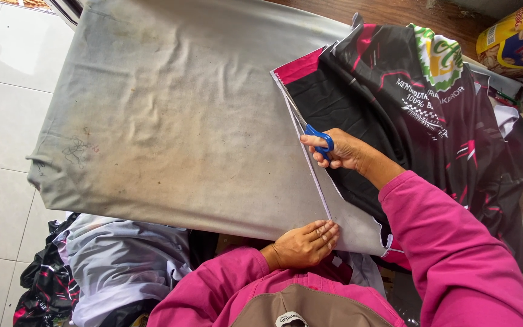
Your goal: Cutting out garment pieces from printed fabric using scissors on a low table.
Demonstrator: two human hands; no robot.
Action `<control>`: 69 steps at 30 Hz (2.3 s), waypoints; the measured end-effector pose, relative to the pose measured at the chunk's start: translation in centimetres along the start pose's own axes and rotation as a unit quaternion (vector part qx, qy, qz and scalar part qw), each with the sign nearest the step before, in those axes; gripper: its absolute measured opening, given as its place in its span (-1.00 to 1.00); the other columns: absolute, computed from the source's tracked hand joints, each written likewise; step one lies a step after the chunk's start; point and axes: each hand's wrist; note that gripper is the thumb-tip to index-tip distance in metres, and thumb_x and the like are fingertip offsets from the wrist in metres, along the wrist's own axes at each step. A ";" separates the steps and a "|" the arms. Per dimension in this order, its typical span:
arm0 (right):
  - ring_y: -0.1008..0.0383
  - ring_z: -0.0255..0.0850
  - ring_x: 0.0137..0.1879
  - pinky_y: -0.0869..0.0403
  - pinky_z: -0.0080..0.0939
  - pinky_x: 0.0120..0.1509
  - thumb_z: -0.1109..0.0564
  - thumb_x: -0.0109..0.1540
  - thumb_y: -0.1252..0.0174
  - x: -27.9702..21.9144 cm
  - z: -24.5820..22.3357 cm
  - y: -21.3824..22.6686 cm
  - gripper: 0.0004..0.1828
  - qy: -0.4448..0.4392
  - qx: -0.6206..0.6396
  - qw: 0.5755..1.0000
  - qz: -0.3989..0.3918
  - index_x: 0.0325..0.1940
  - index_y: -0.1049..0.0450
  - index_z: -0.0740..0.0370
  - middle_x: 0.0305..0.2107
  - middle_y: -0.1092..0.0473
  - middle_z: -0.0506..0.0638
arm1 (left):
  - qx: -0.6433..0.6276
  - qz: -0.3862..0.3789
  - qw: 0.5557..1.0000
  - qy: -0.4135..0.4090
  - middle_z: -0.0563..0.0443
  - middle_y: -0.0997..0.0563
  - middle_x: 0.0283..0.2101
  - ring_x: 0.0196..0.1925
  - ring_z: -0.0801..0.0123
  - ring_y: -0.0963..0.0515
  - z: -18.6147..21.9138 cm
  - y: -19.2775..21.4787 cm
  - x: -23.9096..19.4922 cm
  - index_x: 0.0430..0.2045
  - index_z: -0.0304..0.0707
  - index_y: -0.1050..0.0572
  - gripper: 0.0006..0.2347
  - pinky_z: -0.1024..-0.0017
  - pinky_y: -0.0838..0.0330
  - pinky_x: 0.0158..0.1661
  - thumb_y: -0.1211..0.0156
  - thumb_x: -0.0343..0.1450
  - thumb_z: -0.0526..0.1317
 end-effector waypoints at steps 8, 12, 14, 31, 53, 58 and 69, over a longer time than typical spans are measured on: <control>-0.19 -0.39 -0.68 0.06 -0.54 -0.76 -0.20 0.07 -0.17 -0.2 -1.1 -0.5 -0.60 0.009 0.028 0.999 -0.018 -0.47 -0.31 0.16 -0.71 -0.25 -0.11 | 0.002 0.009 1.000 0.004 -0.26 -0.56 -0.08 -0.01 0.11 -0.58 0.0 0.1 0.2 -0.25 -0.47 -0.52 -0.81 0.28 -0.39 0.11 0.06 0.45 -0.32; -0.21 -0.38 -0.68 0.03 -0.55 -0.75 -0.22 0.06 -0.18 0.1 -1.3 -0.4 -0.59 -0.002 0.034 0.999 -0.021 -0.48 -0.32 0.15 -0.72 -0.26 -0.11 | -0.002 -0.001 1.000 0.004 -0.27 -0.55 -0.06 0.01 0.09 -0.56 0.0 -0.2 -0.1 -0.23 -0.48 -0.52 -0.80 0.27 -0.37 0.12 0.07 0.45 -0.33; -0.21 -0.38 -0.69 0.00 -0.55 -0.76 -0.21 0.07 -0.18 0.1 -1.4 -0.4 -0.60 0.002 0.029 0.999 -0.018 -0.50 -0.32 0.15 -0.73 -0.27 -0.11 | 0.008 0.002 1.000 0.005 -0.24 -0.56 -0.06 0.01 0.11 -0.57 0.0 -0.3 -0.2 -0.22 -0.46 -0.52 -0.79 0.30 -0.38 0.11 0.09 0.44 -0.32; -0.19 -0.39 -0.69 0.03 -0.55 -0.78 -0.18 0.08 -0.18 1.5 -1.7 -0.5 -0.62 0.016 0.024 0.999 -0.021 -0.50 -0.30 0.15 -0.72 -0.23 -0.11 | 0.000 0.003 1.000 0.000 -0.29 -0.55 -0.07 0.00 0.08 -0.57 -0.1 -0.1 -0.1 -0.24 -0.48 -0.51 -0.79 0.26 -0.38 0.12 0.11 0.43 -0.35; -0.16 -0.42 -0.69 0.05 -0.53 -0.73 -0.24 0.05 -0.18 2.5 -2.3 -0.5 -0.58 0.011 -0.001 1.000 -0.011 -0.49 -0.29 0.13 -0.73 -0.23 -0.10 | -0.001 0.011 1.000 -0.008 -0.27 -0.57 -0.09 -0.02 0.11 -0.58 0.0 0.6 0.7 -0.26 -0.48 -0.52 -0.82 0.29 -0.42 0.07 0.02 0.44 -0.33; -0.16 -0.43 -0.74 0.10 -0.53 -0.76 -0.14 0.08 -0.23 3.0 -1.9 -0.6 -0.61 0.029 -0.005 1.000 -0.005 -0.58 -0.28 0.13 -0.77 -0.25 -0.10 | -0.003 0.003 1.000 -0.011 -0.27 -0.56 -0.08 0.00 0.09 -0.57 0.1 0.9 0.8 -0.25 -0.48 -0.51 -0.83 0.28 -0.41 0.09 0.04 0.45 -0.35; -0.34 -0.34 -0.68 -0.11 -0.52 -0.80 0.12 0.12 -0.14 -8.2 9.0 -0.6 -0.75 0.142 0.117 0.983 0.024 -0.25 -0.47 0.39 -0.68 -0.38 0.04 | -0.194 -0.043 0.978 0.066 -0.12 -0.57 -0.21 -0.11 0.19 -0.57 1.9 1.9 4.3 -0.35 -0.35 -0.47 -0.88 0.30 -0.39 -0.01 0.08 0.41 -0.40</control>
Point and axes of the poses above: each hand's wrist, its own x-axis towards the middle knuckle, its own y-axis out of the back of the hand, z = x × y
